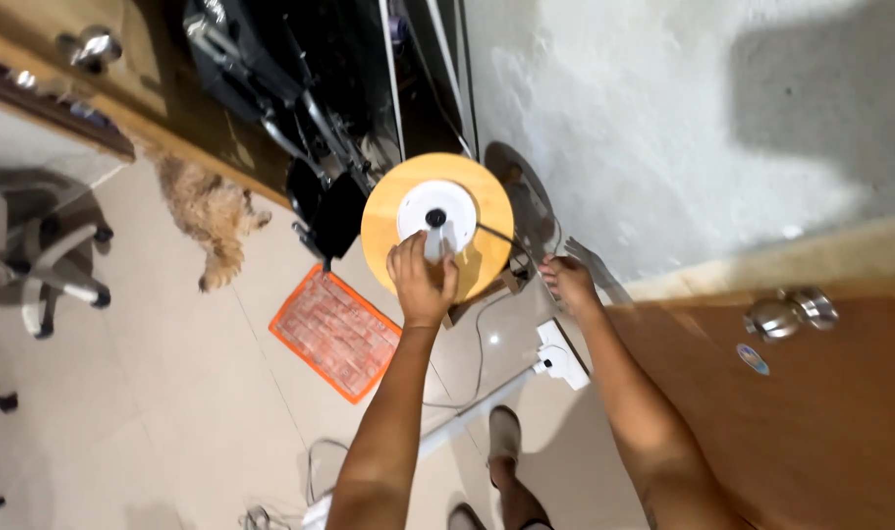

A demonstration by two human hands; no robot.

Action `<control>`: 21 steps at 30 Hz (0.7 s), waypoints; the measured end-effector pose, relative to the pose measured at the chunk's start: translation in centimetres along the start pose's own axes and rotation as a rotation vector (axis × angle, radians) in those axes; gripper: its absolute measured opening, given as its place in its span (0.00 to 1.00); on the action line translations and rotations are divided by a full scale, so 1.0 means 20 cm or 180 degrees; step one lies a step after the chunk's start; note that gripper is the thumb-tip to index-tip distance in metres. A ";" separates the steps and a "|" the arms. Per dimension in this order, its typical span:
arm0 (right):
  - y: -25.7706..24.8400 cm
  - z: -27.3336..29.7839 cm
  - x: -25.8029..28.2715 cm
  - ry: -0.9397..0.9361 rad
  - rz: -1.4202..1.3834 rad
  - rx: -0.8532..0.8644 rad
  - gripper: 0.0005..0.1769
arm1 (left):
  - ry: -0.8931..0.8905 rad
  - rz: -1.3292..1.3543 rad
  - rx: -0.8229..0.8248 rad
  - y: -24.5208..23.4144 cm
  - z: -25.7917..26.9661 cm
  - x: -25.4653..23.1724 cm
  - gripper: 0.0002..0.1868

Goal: Assembling and preparing a handheld vacuum cleaner for use.

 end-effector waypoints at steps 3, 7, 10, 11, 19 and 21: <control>0.01 0.09 -0.18 -0.0206 0.0162 0.0145 0.16 | -0.0200 0.0017 -0.0074 -0.19 0.23 0.01 0.26; 0.22 0.27 -0.31 -0.0442 0.0024 0.0436 0.14 | -0.0521 -0.0120 -0.0110 -0.50 0.57 0.11 0.26; 0.52 0.54 -0.23 -0.0300 -0.0166 0.0746 0.13 | -0.0845 -0.0206 -0.0140 -0.75 0.78 0.24 0.26; 0.62 0.67 -0.17 -0.0311 -0.0052 0.0931 0.13 | -0.0983 -0.0258 -0.0178 -0.85 0.84 0.27 0.26; 1.45 1.56 -0.09 -0.0758 0.0118 0.2277 0.14 | -0.1577 -0.0497 -0.0887 -1.76 1.40 0.46 0.26; 1.64 1.80 -0.19 -0.0852 0.0293 0.2531 0.13 | -0.1701 -0.0498 -0.1002 -1.98 1.62 0.50 0.25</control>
Point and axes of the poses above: each hand's wrist, its own z-axis away from the middle knuckle, its own y-axis out of the palm, x = y × z, the point moved 4 cm from there along -z, towards the middle knuckle, and after that the axes turned 11 degrees about -y, right-handed, at the moved point
